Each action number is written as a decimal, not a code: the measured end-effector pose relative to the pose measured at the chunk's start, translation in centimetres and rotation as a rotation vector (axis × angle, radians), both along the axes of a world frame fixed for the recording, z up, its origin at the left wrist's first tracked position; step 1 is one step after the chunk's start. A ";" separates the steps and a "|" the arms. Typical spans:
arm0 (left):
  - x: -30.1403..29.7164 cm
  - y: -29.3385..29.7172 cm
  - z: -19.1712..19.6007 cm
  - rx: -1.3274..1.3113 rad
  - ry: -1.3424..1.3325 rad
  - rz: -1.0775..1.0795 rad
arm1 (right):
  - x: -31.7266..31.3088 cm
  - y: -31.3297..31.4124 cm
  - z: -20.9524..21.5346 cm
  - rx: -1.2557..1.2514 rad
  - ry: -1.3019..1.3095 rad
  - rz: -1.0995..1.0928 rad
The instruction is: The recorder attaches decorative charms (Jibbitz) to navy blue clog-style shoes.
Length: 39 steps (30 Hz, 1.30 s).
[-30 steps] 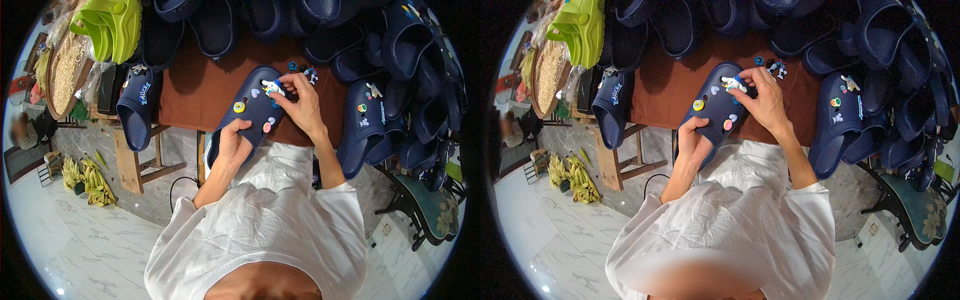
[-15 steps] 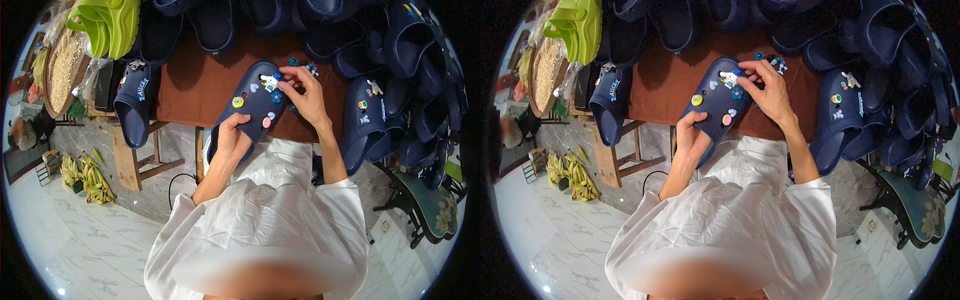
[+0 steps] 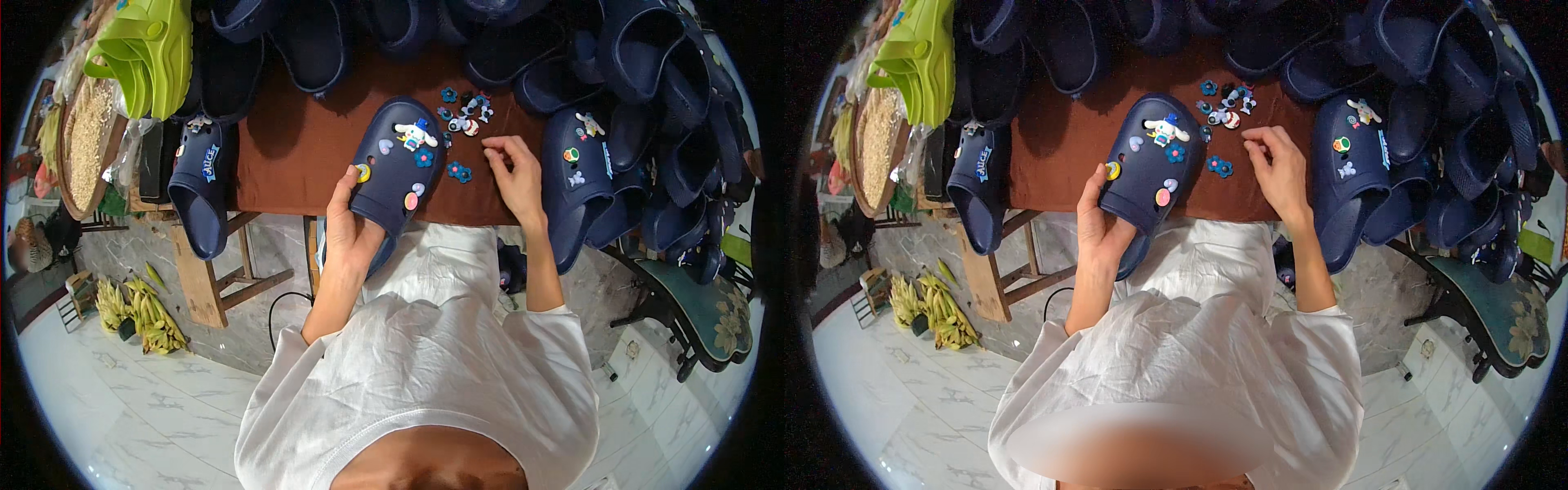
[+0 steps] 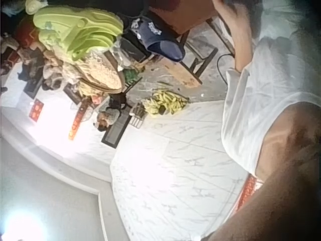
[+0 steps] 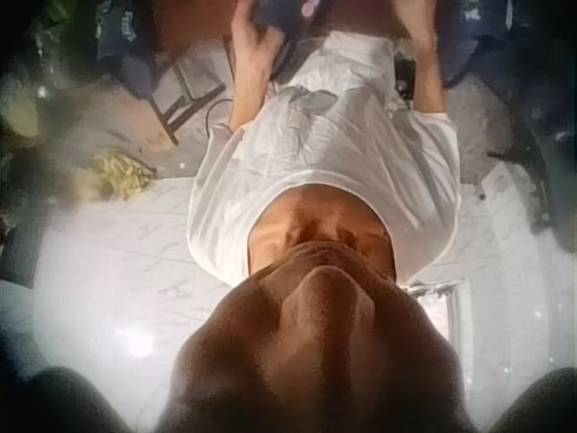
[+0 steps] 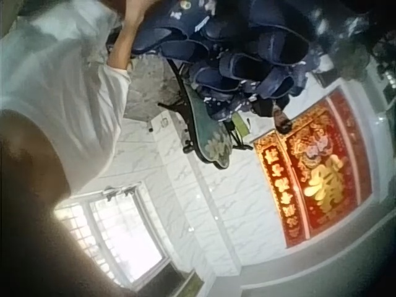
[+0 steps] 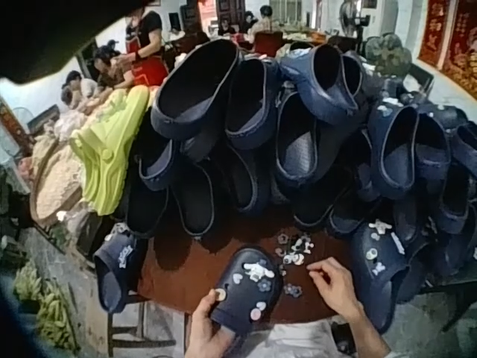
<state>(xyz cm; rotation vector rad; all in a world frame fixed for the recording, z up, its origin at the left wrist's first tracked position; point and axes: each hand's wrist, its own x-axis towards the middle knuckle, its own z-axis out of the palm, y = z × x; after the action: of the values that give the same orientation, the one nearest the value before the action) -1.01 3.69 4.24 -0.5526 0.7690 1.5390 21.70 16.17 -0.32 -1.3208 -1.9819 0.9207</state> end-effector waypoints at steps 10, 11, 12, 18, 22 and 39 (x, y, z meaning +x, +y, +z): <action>-1.5 -1.5 0.2 -0.051 0.057 0.046 | -1.6 0.7 -0.8 0.210 -0.167 -0.122; -1.4 -1.4 0.3 -0.047 0.059 0.045 | -1.8 1.1 -0.9 0.213 -0.165 -0.123; -1.4 -1.3 0.3 -0.064 0.066 0.039 | -2.1 1.5 -0.9 0.229 -0.136 -0.095; -1.0 -0.9 0.6 -0.106 0.069 0.058 | -2.9 1.0 -0.6 0.251 -0.204 0.074; -0.7 -0.9 0.7 -0.106 0.143 0.018 | -2.2 1.3 -0.7 0.221 -0.135 -0.023; 0.2 -0.6 1.3 -0.053 0.160 -0.042 | -3.5 4.2 -2.3 0.300 -0.275 -0.180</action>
<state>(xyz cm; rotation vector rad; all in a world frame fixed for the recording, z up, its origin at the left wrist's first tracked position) -0.81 3.09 5.50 -0.4532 0.9403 1.5402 18.16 20.32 -2.62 -1.4782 -2.0616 0.3550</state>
